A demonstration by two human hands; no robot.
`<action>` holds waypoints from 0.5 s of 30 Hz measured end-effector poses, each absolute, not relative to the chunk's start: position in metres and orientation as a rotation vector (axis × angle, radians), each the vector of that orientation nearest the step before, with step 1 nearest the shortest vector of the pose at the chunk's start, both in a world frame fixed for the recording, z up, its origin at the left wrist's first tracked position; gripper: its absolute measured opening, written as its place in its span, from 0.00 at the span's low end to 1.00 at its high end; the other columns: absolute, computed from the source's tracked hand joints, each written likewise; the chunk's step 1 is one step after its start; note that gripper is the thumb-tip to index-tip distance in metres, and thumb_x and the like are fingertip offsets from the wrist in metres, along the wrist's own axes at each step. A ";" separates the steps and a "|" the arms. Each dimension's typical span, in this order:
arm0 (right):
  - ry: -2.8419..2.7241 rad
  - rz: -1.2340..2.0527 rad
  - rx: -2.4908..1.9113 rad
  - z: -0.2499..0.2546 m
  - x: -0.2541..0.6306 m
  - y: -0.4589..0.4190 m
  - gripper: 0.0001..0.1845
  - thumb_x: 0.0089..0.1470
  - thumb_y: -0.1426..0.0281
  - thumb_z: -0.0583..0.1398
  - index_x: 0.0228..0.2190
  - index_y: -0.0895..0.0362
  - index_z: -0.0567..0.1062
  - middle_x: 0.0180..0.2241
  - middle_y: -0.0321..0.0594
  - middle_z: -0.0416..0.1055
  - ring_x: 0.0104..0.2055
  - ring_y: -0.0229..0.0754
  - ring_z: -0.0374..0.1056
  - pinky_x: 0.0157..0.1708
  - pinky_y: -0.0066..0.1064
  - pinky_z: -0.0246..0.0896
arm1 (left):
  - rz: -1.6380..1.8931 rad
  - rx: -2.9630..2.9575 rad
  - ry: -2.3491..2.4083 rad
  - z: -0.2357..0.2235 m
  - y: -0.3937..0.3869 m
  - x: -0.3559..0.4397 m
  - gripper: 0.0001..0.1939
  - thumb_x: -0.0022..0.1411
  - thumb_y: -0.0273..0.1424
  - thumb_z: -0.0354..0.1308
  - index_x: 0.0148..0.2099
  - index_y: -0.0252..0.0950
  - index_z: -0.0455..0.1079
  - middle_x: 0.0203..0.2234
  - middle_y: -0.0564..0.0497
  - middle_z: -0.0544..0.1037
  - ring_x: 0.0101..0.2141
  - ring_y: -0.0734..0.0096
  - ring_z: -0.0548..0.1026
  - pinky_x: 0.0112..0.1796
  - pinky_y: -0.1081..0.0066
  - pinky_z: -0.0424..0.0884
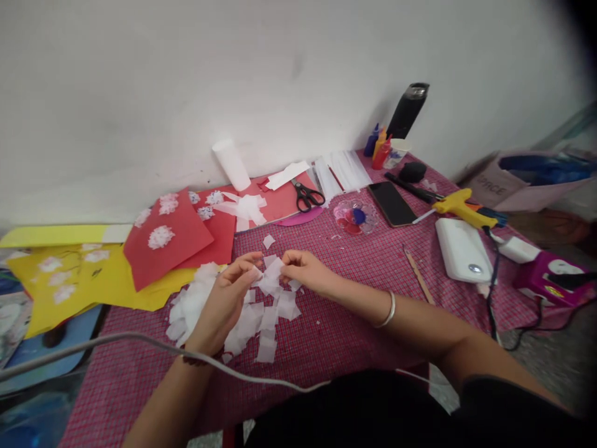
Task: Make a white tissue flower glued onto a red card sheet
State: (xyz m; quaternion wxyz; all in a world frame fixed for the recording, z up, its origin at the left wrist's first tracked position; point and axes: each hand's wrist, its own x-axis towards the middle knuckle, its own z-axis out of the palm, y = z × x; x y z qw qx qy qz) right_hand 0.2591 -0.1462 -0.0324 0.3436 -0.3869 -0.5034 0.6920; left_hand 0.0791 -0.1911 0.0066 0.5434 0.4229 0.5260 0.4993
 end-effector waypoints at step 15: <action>-1.419 1.912 -0.829 -0.048 0.255 -0.149 0.07 0.50 0.81 0.59 0.28 0.57 0.71 0.22 0.29 0.68 0.25 0.32 0.64 0.29 0.25 0.58 | 1.119 0.919 1.366 -0.018 -0.185 0.073 0.10 0.42 0.36 0.73 0.24 0.38 0.77 0.18 0.55 0.74 0.21 0.76 0.67 0.24 0.76 0.65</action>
